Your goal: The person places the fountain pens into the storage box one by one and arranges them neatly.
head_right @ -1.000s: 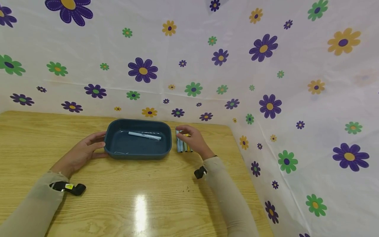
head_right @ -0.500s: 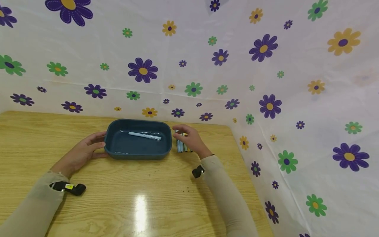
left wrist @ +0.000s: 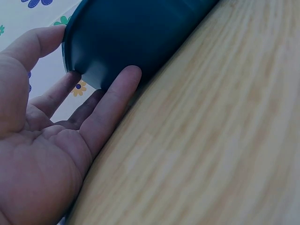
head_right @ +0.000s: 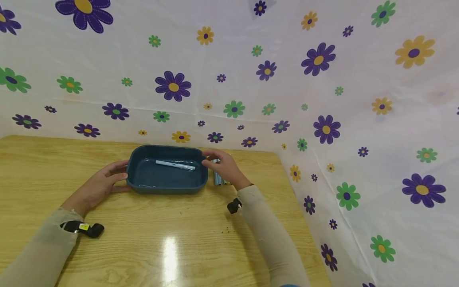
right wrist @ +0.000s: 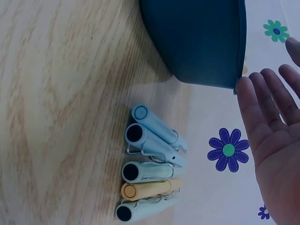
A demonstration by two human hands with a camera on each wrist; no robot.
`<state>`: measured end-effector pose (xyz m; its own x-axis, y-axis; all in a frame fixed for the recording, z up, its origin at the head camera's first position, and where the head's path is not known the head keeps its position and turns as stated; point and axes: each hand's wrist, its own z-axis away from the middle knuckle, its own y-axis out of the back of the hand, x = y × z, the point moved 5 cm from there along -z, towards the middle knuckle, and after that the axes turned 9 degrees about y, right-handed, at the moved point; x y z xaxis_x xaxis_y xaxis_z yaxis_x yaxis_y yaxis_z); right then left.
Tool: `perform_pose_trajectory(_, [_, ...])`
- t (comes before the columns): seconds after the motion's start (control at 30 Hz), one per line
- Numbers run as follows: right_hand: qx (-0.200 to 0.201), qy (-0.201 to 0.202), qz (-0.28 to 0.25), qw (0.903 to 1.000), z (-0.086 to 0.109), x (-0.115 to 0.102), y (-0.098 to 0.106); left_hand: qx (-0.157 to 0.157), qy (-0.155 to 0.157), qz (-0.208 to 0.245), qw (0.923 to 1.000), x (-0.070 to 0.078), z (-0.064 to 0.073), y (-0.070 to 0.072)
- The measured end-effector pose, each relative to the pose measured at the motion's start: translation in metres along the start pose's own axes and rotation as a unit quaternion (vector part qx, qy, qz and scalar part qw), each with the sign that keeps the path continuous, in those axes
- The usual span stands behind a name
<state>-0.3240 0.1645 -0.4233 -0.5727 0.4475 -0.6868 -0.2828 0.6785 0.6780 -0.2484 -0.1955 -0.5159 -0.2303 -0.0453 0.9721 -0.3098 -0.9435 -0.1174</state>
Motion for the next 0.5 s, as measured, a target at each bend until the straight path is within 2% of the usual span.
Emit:
perform_pose_trajectory(0.27, [0.002,0.004,0.016,0.9999,-0.0055,-0.0027,-0.0007,0.005,0.008,-0.004,1.0000,0.0008,-0.0001,0.0003])
perform_pose_trajectory(0.5, [0.003,0.002,0.027,0.9996,-0.0103,-0.0095,-0.0044,-0.006,0.001,-0.009,0.9999,-0.0021,-0.0002,0.0001])
